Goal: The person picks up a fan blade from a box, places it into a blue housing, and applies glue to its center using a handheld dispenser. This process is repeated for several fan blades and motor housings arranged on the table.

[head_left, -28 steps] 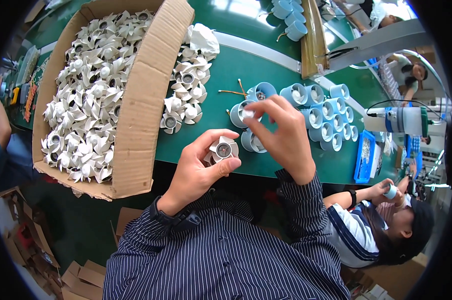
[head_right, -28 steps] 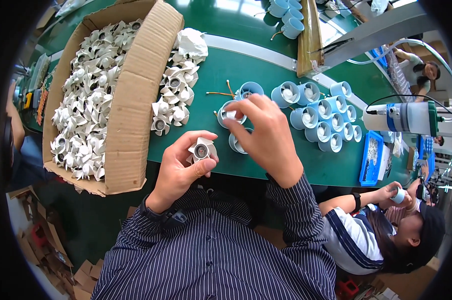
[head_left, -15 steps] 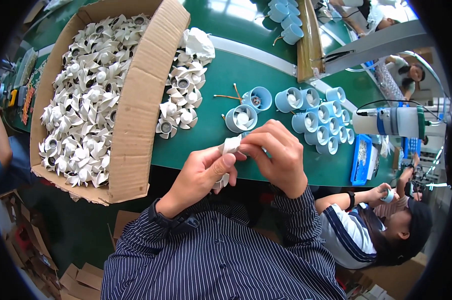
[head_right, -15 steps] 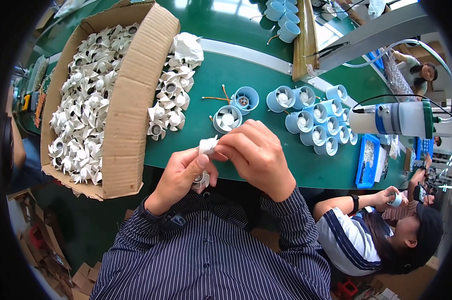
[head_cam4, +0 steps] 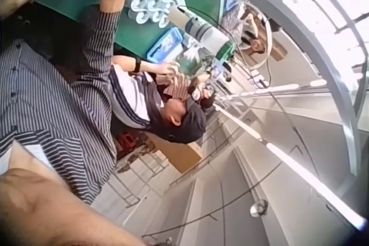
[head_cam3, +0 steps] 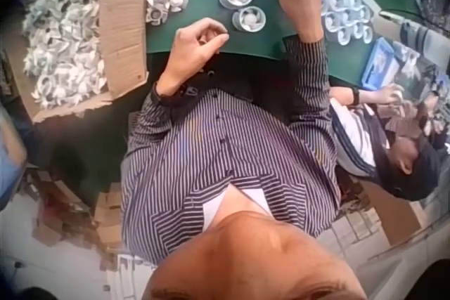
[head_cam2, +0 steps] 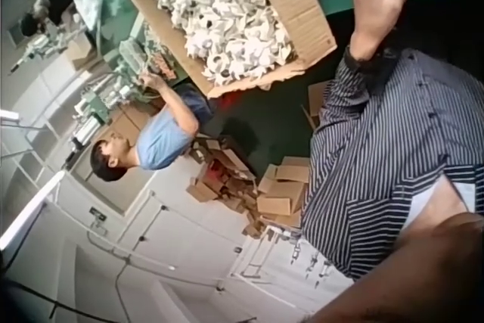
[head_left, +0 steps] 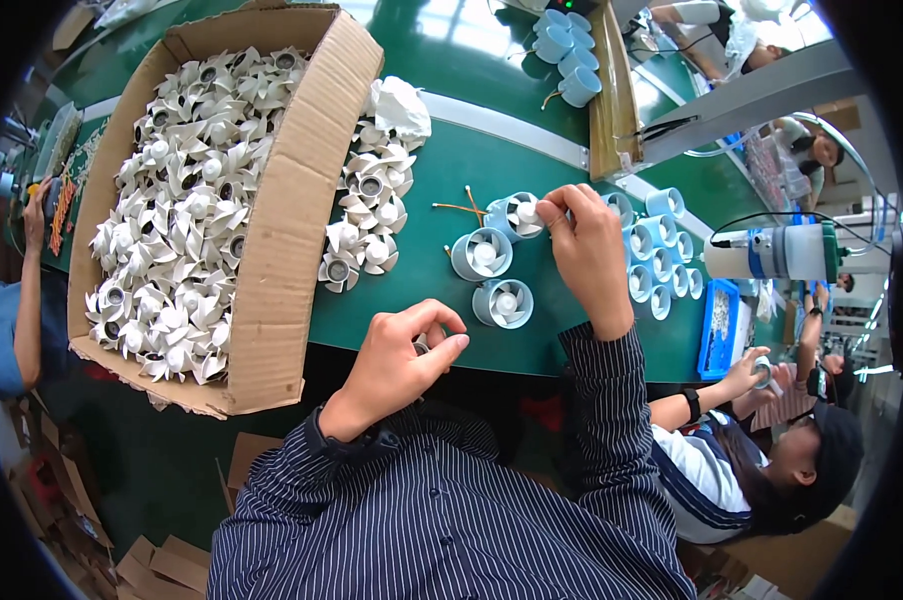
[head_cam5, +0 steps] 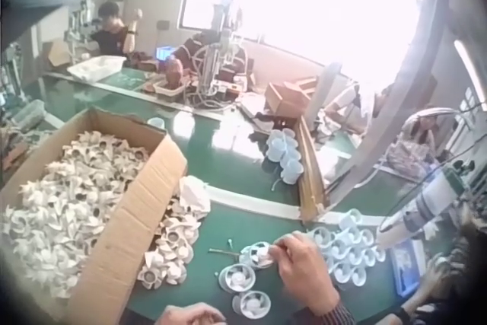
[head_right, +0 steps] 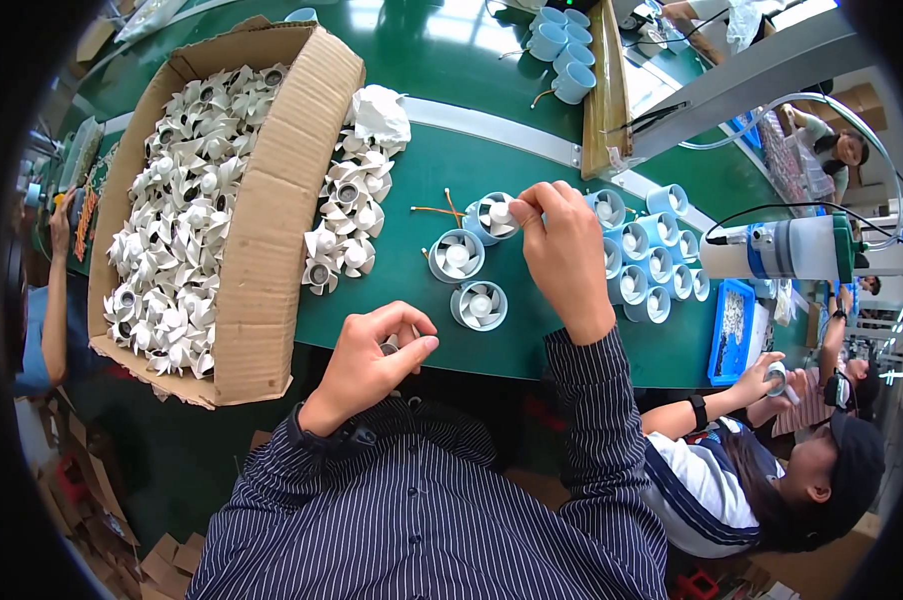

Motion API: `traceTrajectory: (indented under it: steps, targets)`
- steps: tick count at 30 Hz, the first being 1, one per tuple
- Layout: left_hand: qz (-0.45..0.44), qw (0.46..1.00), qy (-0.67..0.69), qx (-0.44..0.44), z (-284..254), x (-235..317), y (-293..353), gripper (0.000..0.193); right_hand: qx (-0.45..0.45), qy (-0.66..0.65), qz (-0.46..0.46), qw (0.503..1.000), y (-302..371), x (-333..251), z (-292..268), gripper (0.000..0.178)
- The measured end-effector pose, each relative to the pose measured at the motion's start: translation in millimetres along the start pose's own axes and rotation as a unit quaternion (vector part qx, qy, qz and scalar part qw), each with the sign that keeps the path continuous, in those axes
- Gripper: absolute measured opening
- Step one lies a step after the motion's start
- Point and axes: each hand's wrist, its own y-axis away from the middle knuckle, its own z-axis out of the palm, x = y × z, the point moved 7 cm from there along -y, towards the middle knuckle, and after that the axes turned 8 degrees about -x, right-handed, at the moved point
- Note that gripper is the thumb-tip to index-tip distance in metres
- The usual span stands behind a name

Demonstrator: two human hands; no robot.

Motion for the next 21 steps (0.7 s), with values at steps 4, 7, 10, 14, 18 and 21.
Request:
traceTrajectory:
  steps: [4, 7, 10, 14, 18, 21]
  targets:
    - [-0.023, 0.997, 0.065, 0.031, -4.7, 6.8, -1.5, 0.024, 0.014, 0.014, -0.014, 1.0, -2.3, -0.4, 4.1, 0.015]
    - [0.008, 0.998, 0.029, 0.06, -11.2, 11.7, -5.7, 0.035, 0.018, 0.021, -0.022, 0.999, -3.7, -1.9, 4.1, 0.015]
    - [0.092, 0.986, -0.102, 0.095, -18.8, 28.2, -10.4, 0.052, 0.006, 0.014, -0.015, 1.0, -5.4, -6.4, 3.1, 0.015]
    - [0.042, 0.97, -0.22, 0.093, -18.2, 35.3, -25.9, 0.092, 0.021, -0.029, 0.017, 0.999, -7.7, -10.1, -3.2, 0.017]
    - [0.089, 0.955, -0.28, 0.047, -7.5, 38.3, -51.6, 0.124, 0.023, 0.053, -0.079, 0.995, -8.6, -5.7, 1.3, 0.019]
    - [0.097, 0.954, -0.283, -0.021, 3.5, 43.4, -71.1, 0.132, 0.028, 0.075, -0.09, 0.993, -7.2, -3.3, 4.0, 0.018]
